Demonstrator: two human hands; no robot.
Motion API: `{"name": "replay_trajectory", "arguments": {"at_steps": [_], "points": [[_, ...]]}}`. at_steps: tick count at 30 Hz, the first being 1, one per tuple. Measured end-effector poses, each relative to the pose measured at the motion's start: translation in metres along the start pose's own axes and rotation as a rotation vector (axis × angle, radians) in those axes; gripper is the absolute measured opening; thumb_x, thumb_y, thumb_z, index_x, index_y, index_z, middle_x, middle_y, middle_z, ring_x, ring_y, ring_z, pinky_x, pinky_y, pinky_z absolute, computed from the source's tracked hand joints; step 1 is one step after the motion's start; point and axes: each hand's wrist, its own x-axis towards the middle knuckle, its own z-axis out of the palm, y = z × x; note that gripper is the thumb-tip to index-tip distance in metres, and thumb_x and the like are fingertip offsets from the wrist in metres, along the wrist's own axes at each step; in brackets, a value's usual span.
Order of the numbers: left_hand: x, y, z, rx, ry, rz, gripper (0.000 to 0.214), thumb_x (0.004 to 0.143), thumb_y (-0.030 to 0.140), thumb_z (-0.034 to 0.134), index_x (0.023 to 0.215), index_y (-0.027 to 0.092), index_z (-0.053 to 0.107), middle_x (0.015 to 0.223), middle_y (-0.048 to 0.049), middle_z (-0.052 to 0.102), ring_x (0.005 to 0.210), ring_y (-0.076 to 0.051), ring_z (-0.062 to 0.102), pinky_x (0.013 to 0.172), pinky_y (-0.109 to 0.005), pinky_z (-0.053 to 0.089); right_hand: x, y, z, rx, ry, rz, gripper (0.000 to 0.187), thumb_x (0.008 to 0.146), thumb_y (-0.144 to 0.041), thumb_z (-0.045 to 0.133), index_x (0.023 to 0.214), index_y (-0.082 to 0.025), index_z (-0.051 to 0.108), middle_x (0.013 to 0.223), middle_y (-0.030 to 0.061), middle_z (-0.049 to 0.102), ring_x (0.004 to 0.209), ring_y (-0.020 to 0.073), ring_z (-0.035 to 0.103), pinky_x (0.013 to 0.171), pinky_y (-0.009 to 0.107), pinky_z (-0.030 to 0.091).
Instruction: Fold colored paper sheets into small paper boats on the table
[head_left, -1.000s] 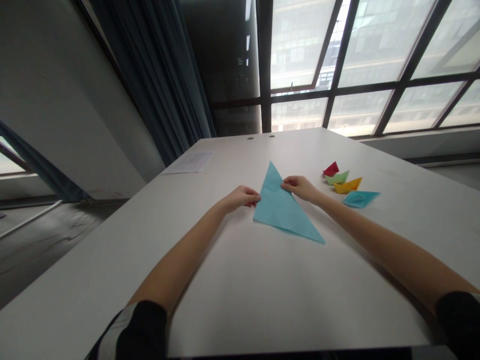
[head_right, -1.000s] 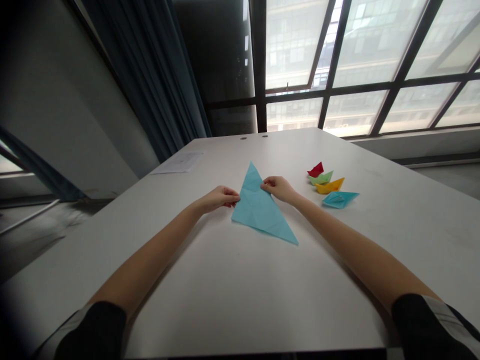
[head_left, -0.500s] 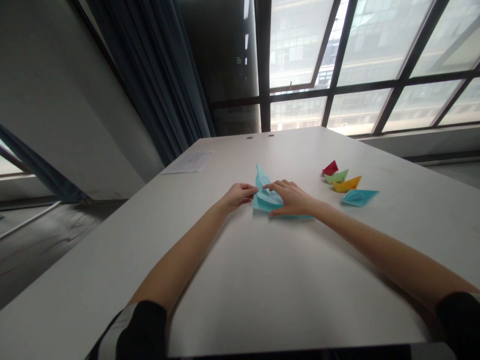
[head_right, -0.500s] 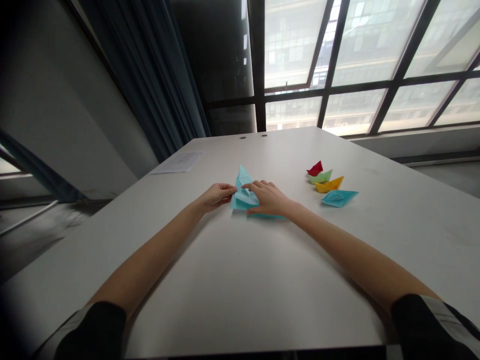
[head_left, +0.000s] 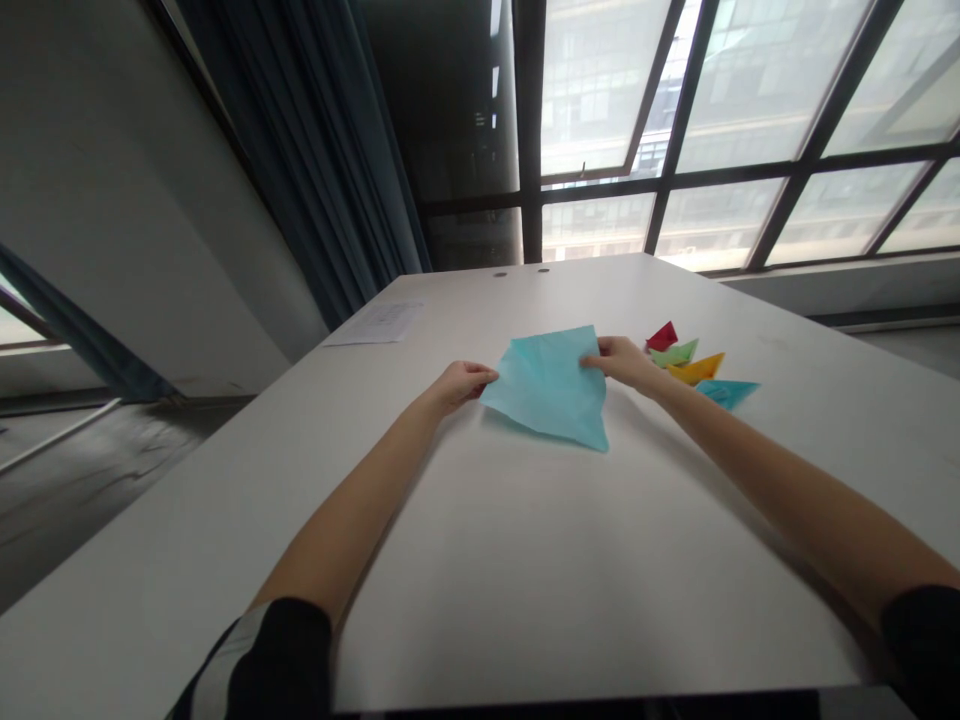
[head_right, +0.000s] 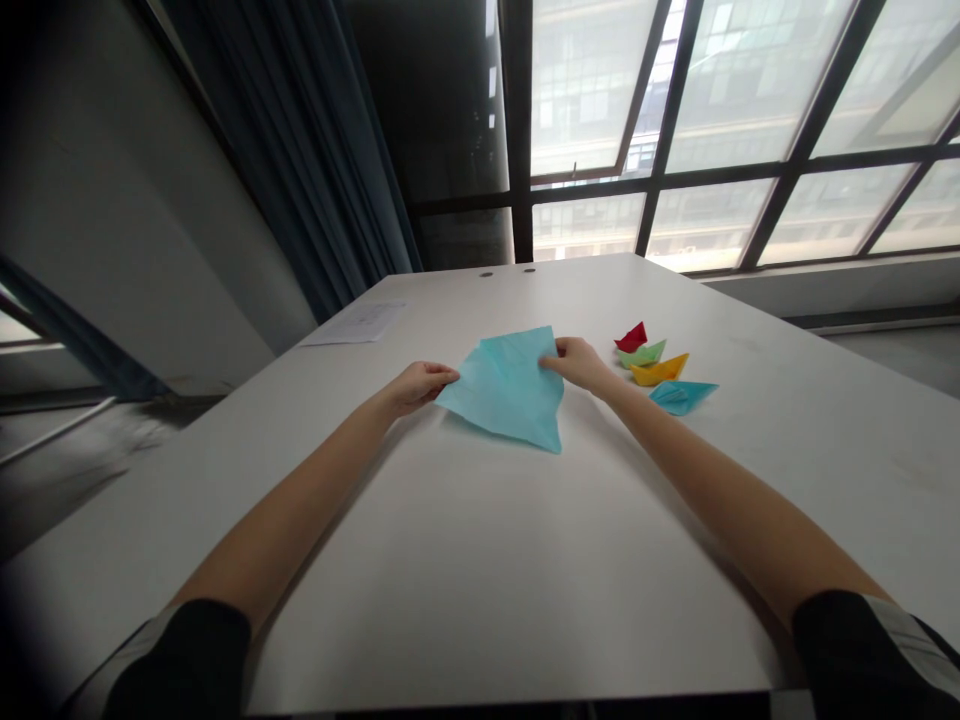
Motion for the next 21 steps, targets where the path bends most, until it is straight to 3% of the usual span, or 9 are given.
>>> {"name": "replay_trajectory", "arguments": {"at_steps": [4, 6, 10, 13, 17, 21], "points": [[0.007, -0.011, -0.015, 0.332, 0.063, 0.037, 0.017, 0.058, 0.027, 0.067, 0.064, 0.012, 0.063, 0.049, 0.0029, 0.05, 0.048, -0.008, 0.042, 0.049, -0.022, 0.033, 0.002, 0.017, -0.012, -0.043, -0.344, 0.241, 0.024, 0.06, -0.034, 0.07, 0.066, -0.013, 0.06, 0.07, 0.009, 0.064, 0.066, 0.0183, 0.059, 0.053, 0.026, 0.046], [0.012, -0.016, -0.019, 0.501, 0.08, 0.105, 0.014, 0.059, 0.026, 0.065, 0.063, 0.012, 0.063, 0.051, 0.002, 0.052, 0.049, -0.009, 0.043, 0.049, -0.021, 0.032, 0.001, 0.021, -0.016, -0.071, -0.426, 0.289, 0.032, 0.056, -0.04, 0.073, 0.069, -0.013, 0.061, 0.074, 0.0111, 0.066, 0.069, 0.0192, 0.06, 0.055, 0.027, 0.048], [0.019, -0.022, -0.022, 0.644, 0.047, 0.22, 0.015, 0.06, 0.026, 0.062, 0.068, 0.014, 0.065, 0.059, -0.0003, 0.058, 0.055, -0.01, 0.048, 0.051, -0.02, 0.034, 0.002, 0.025, -0.018, -0.032, -0.329, 0.26, 0.052, 0.058, -0.047, 0.071, 0.098, -0.014, 0.061, 0.094, 0.0126, 0.065, 0.077, 0.0187, 0.061, 0.059, 0.027, 0.049], [0.021, -0.024, -0.024, 0.64, -0.002, 0.235, 0.019, 0.061, 0.029, 0.061, 0.072, 0.013, 0.066, 0.061, -0.0009, 0.059, 0.056, -0.011, 0.048, 0.052, -0.02, 0.034, 0.006, 0.034, -0.015, -0.032, -0.284, 0.18, 0.054, 0.061, -0.04, 0.07, 0.108, -0.016, 0.059, 0.097, 0.0092, 0.063, 0.079, 0.0167, 0.059, 0.063, 0.025, 0.047], [0.016, -0.02, -0.025, 0.537, -0.071, 0.205, 0.031, 0.064, 0.034, 0.061, 0.083, 0.011, 0.065, 0.065, -0.0016, 0.059, 0.056, -0.01, 0.048, 0.052, -0.02, 0.035, 0.008, 0.046, -0.009, -0.149, -0.28, 0.091, 0.045, 0.06, -0.032, 0.07, 0.101, -0.016, 0.063, 0.08, 0.0039, 0.064, 0.069, 0.0152, 0.058, 0.061, 0.025, 0.045], [0.006, -0.011, -0.027, 0.439, -0.248, 0.142, 0.047, 0.059, 0.035, 0.067, 0.1, 0.012, 0.062, 0.068, -0.0005, 0.058, 0.055, -0.009, 0.048, 0.051, -0.02, 0.035, 0.007, 0.048, -0.006, -0.236, -0.244, 0.045, 0.026, 0.063, -0.032, 0.065, 0.083, -0.016, 0.066, 0.07, 0.001, 0.061, 0.063, 0.0143, 0.055, 0.056, 0.024, 0.041]]}}
